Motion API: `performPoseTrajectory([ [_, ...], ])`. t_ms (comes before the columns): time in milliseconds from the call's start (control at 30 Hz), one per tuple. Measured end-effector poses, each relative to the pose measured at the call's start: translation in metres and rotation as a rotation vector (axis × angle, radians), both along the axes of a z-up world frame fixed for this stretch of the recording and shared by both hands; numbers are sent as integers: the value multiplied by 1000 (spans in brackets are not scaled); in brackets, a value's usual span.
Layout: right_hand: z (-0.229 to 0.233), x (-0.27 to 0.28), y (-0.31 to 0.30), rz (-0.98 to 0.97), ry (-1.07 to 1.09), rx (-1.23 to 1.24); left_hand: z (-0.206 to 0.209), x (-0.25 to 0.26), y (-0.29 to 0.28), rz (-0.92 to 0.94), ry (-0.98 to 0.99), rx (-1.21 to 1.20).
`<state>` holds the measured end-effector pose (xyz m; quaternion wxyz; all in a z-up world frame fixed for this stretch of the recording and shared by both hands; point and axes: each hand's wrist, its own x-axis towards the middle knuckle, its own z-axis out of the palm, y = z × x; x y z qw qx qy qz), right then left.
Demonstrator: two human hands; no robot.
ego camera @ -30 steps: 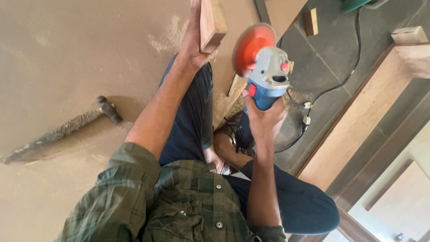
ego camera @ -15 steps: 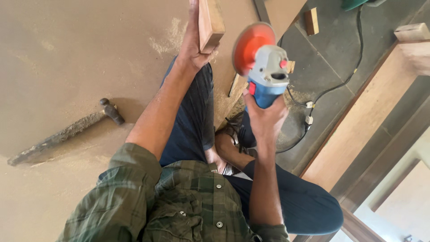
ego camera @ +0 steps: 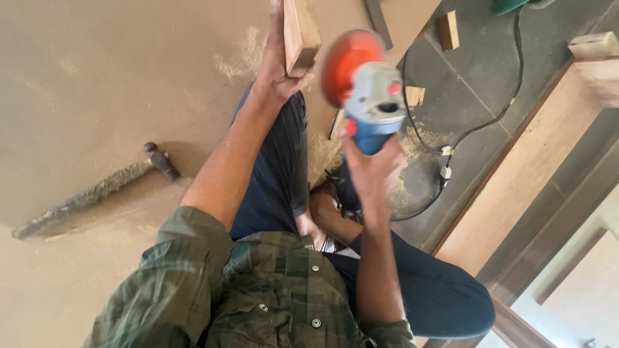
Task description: The person sands the surface and edges of a wooden block using a handheld power angle grinder while sitting on the floor.
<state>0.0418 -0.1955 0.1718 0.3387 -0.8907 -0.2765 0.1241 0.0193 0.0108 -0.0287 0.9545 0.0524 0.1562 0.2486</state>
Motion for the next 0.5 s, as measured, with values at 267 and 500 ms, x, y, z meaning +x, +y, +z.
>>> performPoseTrajectory([
  [267, 6, -10, -6, 87, -99, 50, -10, 3, -5, 21, 76, 69],
  [500, 13, -23, 16, 193, -93, 54, 21, -2, 0, -19, -8, 20],
])
